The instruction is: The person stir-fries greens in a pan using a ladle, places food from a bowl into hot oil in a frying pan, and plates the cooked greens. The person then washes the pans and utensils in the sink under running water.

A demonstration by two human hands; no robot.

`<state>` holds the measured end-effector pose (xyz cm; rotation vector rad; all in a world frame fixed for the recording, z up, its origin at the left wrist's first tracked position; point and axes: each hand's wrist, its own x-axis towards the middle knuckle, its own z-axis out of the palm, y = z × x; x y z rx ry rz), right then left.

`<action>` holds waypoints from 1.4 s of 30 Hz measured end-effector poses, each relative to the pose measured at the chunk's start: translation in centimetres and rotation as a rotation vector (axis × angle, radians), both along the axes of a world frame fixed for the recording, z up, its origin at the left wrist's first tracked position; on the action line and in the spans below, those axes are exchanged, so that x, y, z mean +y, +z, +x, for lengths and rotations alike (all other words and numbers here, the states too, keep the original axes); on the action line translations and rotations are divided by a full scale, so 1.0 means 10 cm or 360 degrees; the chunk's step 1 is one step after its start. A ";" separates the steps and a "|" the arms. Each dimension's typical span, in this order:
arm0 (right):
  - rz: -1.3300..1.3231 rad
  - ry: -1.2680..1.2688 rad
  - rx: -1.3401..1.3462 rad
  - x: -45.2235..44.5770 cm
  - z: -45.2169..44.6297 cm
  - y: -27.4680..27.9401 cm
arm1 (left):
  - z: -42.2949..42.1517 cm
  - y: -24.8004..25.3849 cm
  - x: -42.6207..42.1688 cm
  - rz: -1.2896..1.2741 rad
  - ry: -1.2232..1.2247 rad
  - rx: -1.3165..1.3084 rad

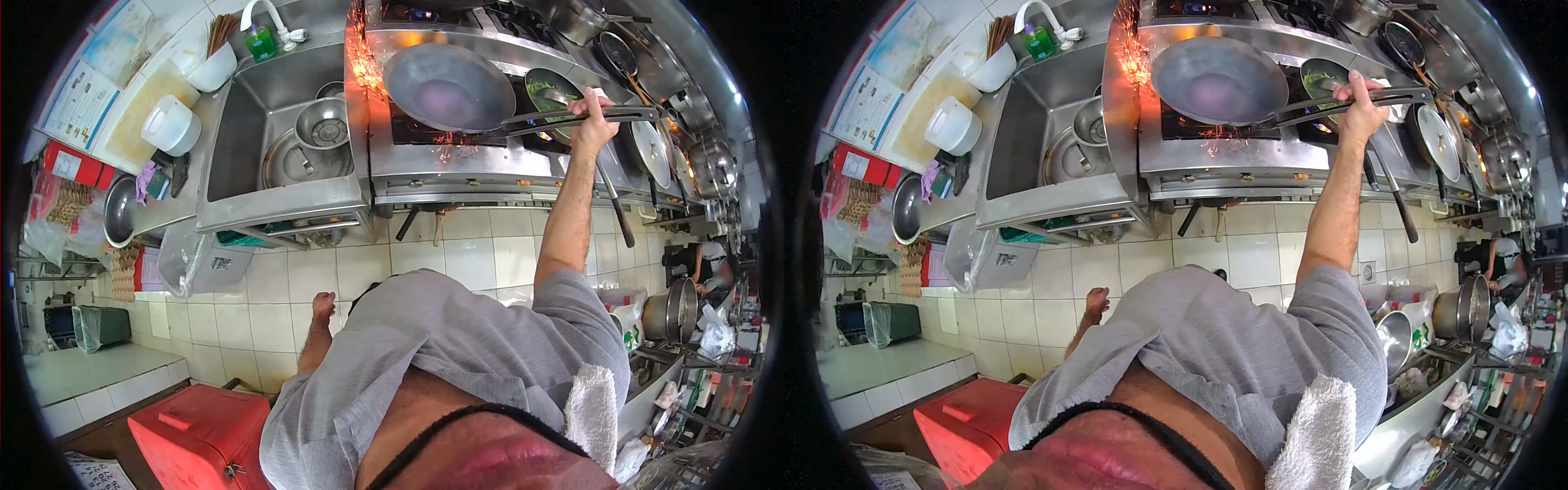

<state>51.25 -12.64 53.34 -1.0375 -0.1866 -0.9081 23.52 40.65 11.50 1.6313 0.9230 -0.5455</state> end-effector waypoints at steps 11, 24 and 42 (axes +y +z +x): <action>-0.0070 0.0049 -0.0038 -0.14 -0.02 0.04 | 0.13 -0.15 -0.32 0.0011 -0.0476 -0.0063; -0.0797 -0.0463 0.0353 0.00 -2.04 0.18 | 0.55 -1.03 -0.03 0.0701 -0.2765 -0.1154; 0.0178 -0.2219 0.0854 -2.20 -4.98 -0.84 | 1.19 -0.60 -2.67 -0.0312 -0.1259 -0.0006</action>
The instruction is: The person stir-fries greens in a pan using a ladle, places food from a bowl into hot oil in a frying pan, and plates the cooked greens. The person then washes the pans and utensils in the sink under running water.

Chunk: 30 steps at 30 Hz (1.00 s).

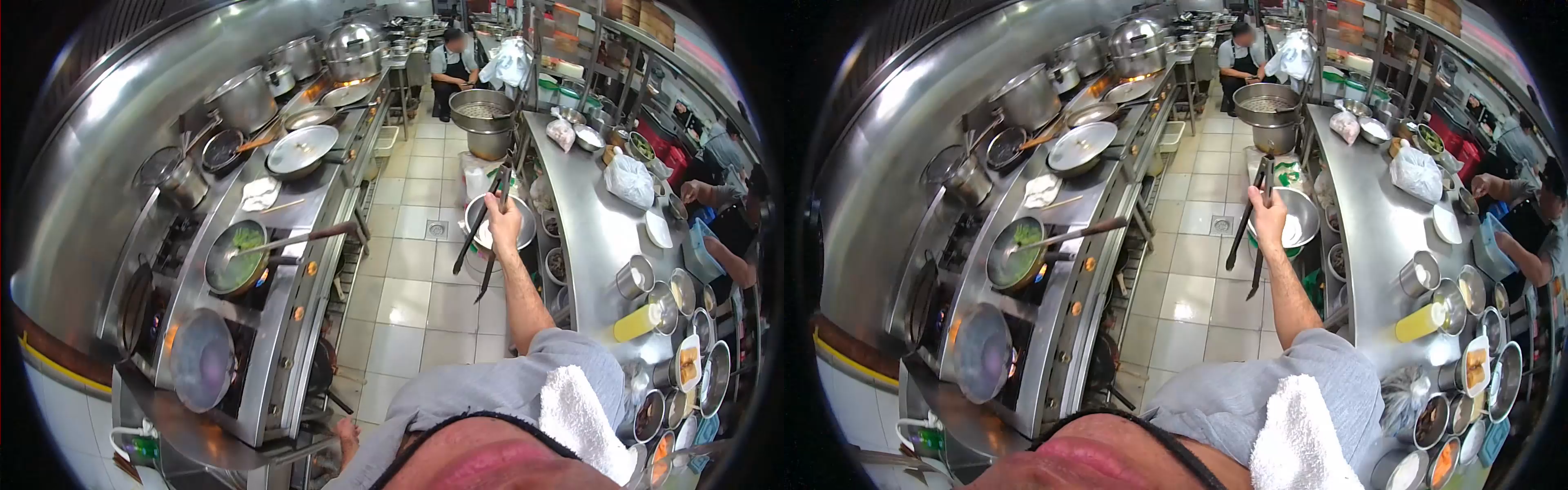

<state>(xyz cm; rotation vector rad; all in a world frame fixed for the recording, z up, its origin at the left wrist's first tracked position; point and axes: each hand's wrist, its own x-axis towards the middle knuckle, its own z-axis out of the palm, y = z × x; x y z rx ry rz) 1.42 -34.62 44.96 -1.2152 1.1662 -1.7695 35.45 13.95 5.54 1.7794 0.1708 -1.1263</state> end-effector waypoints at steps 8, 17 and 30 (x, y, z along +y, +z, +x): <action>-0.0172 0.0086 -0.0509 -1.01 -0.63 0.17 | -0.46 0.06 -1.22 0.0263 -0.0573 -0.0406; -0.0164 -0.0050 -0.0065 -2.57 -0.41 0.41 | -0.10 -0.04 -2.29 0.0323 -0.1051 -0.0451; 0.0193 -0.0509 0.0314 -5.26 -1.16 0.35 | 0.63 0.31 -5.02 0.0113 -0.1029 -0.0397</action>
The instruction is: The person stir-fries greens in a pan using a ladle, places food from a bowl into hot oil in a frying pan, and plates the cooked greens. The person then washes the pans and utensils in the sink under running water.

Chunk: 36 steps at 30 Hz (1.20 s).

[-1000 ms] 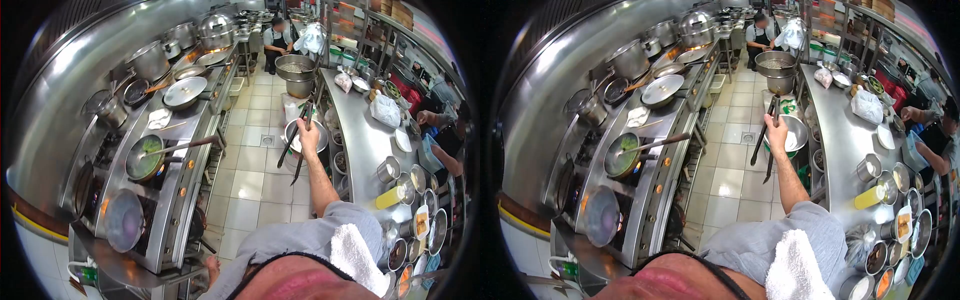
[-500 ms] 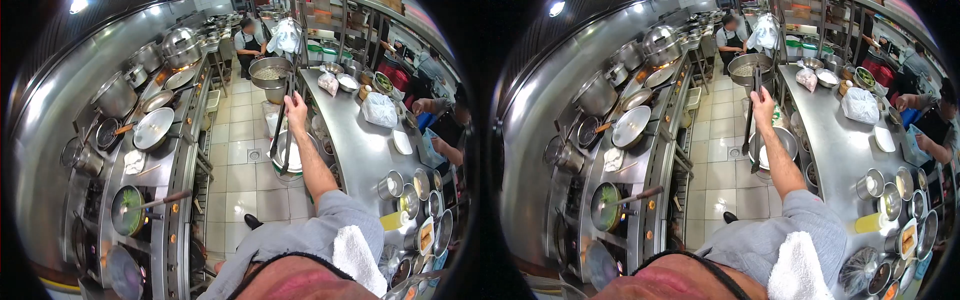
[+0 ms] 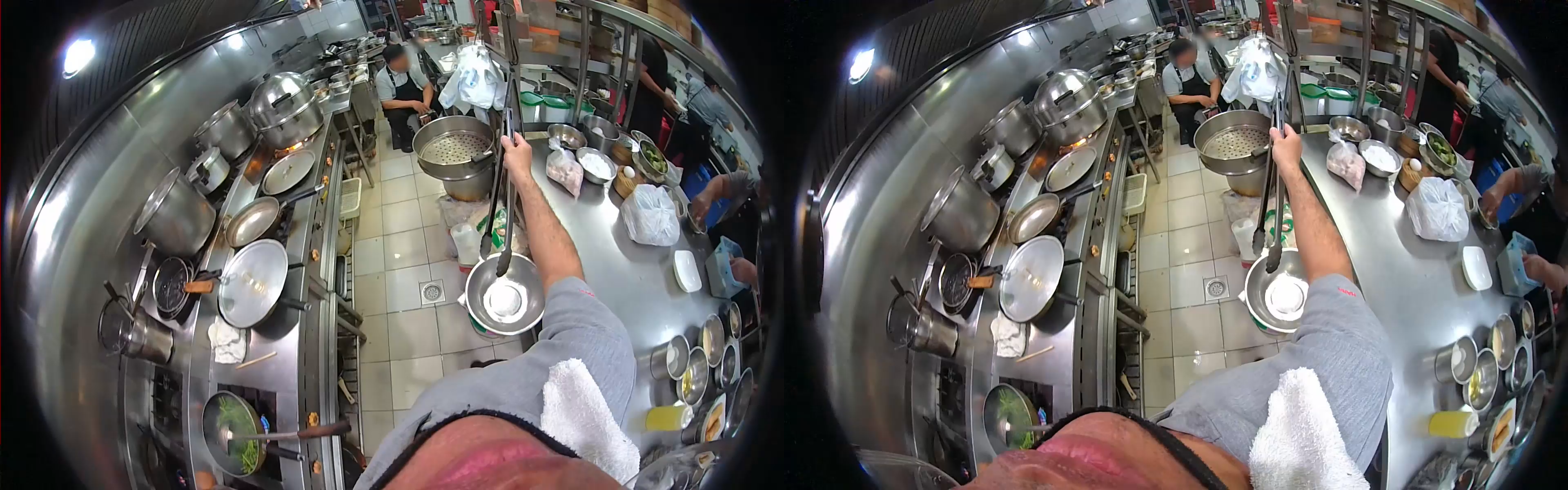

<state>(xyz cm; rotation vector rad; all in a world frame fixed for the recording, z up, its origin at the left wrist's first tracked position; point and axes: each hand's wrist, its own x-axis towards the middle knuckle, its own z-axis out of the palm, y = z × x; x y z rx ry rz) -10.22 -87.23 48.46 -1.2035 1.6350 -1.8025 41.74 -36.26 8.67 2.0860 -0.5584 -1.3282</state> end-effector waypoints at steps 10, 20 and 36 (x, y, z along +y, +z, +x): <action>0.0006 0.0002 -0.0183 -1.87 -0.58 0.09 | -0.71 0.23 -0.75 0.0198 -0.0049 -0.0037; 0.0210 0.0145 -0.0477 -2.63 -0.82 0.35 | -0.98 0.39 -0.96 0.0313 -0.0091 -0.0100; 0.0095 0.0063 -0.0749 -3.13 -1.35 0.20 | -1.14 0.53 -1.11 0.0311 0.0009 -0.0124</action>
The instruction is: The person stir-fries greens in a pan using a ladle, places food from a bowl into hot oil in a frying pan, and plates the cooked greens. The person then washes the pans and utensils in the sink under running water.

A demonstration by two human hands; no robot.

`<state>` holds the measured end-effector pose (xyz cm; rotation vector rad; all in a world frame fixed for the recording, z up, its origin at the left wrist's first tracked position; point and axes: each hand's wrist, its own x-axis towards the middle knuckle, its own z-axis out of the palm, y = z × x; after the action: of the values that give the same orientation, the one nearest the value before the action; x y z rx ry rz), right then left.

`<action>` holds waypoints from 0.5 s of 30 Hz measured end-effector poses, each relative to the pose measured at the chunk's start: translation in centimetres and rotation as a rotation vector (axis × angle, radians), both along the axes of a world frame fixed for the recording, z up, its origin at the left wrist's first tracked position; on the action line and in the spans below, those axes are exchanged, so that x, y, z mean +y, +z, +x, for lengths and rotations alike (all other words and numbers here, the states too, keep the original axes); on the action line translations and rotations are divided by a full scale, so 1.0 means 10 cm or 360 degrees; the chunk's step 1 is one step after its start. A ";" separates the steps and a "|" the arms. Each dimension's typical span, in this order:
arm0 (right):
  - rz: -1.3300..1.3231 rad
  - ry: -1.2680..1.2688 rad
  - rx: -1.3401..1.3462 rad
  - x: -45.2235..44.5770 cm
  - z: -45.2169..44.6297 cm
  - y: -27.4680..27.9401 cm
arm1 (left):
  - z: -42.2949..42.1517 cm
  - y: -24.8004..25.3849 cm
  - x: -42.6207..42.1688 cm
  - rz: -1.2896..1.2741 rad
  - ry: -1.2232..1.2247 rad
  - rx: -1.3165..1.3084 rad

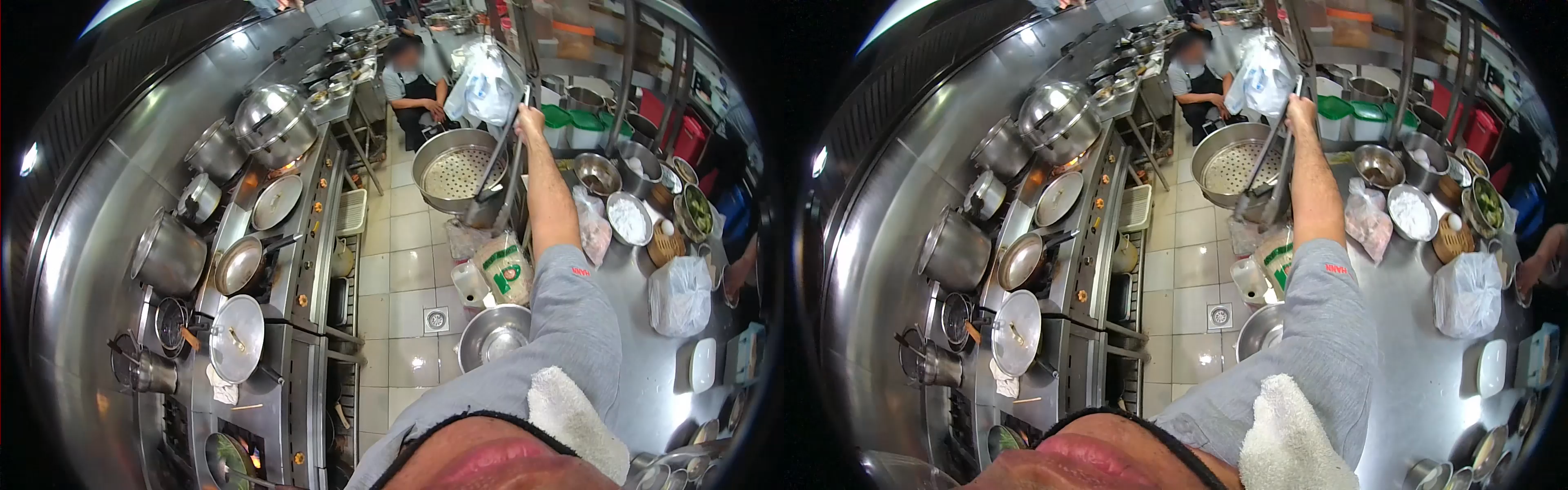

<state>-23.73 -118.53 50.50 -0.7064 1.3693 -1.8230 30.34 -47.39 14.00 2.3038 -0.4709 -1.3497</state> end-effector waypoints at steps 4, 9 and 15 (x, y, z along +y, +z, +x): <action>0.0082 -0.0378 0.1110 -0.33 -0.24 -0.51 | -0.06 -0.03 0.12 0.0004 0.0061 -0.0010; 0.0226 -0.0350 0.1372 0.05 -0.14 -0.75 | -0.13 -0.08 0.53 0.0029 0.0100 -0.0028; 0.0013 -0.0553 0.1255 0.90 0.26 -0.28 | -0.10 -0.19 0.95 -0.0202 -0.0121 -0.0288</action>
<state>-21.17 -109.48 47.65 -1.3404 2.1027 -1.8698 29.38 -37.89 12.09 2.3331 -0.6874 -1.1149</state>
